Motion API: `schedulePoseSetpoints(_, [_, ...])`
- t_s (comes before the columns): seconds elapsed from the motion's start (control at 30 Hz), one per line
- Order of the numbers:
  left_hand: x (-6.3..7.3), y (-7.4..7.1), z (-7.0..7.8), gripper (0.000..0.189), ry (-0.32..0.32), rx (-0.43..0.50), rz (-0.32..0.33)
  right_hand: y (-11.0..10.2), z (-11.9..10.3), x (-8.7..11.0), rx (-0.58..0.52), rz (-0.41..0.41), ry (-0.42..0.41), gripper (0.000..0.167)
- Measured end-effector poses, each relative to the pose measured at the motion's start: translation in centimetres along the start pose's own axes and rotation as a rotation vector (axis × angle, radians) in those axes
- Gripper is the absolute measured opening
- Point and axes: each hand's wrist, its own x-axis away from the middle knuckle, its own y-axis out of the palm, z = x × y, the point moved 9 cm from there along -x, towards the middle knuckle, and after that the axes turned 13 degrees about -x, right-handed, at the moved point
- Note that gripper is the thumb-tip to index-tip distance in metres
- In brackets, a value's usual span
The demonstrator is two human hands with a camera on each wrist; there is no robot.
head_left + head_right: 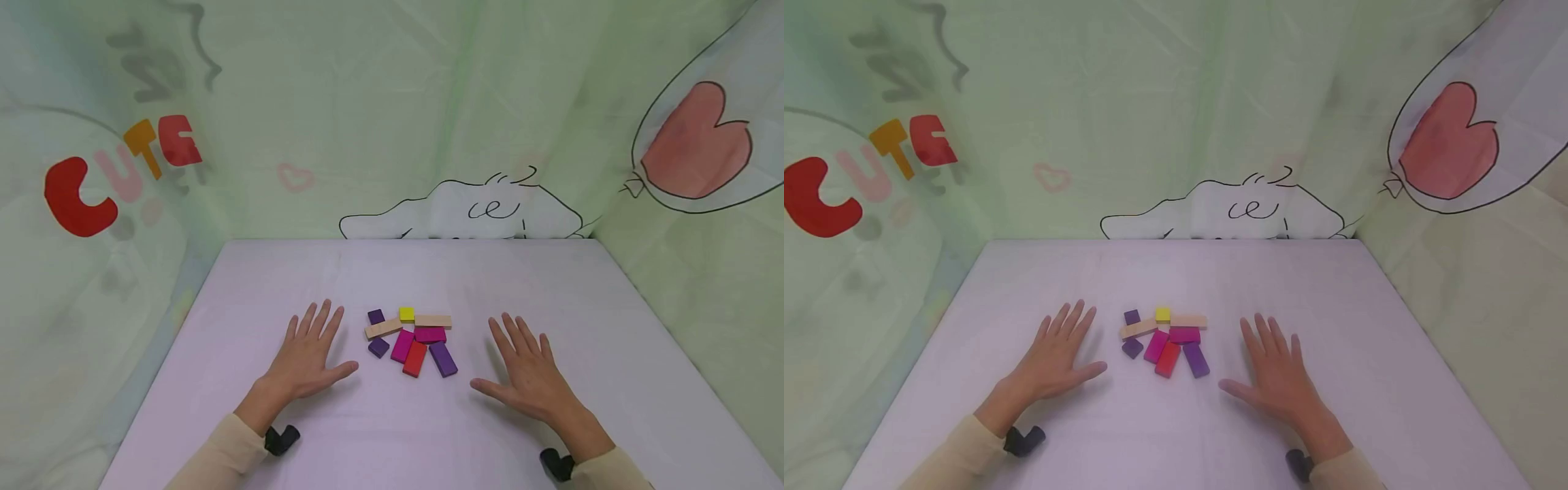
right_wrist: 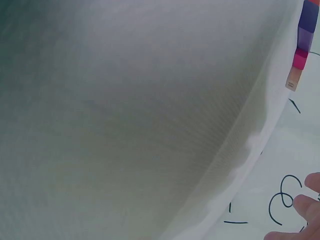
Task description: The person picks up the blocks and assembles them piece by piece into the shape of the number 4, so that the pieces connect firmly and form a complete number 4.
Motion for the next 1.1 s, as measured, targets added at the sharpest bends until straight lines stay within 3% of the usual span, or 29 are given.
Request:
schedulePoseSetpoints(0.57, [-0.5, -1.0, 0.3, 0.101, 0.003, 0.011, 0.039, 0.2, -0.7, -0.7, -0.010, 0.018, -0.009, 0.115])
schedulePoseSetpoints(1.1, [-0.8, -1.1, 1.6, 0.098, 0.015, 0.036, 0.002, 2.3, -5.2, -2.8, -0.052, -0.043, -0.087, 0.110])
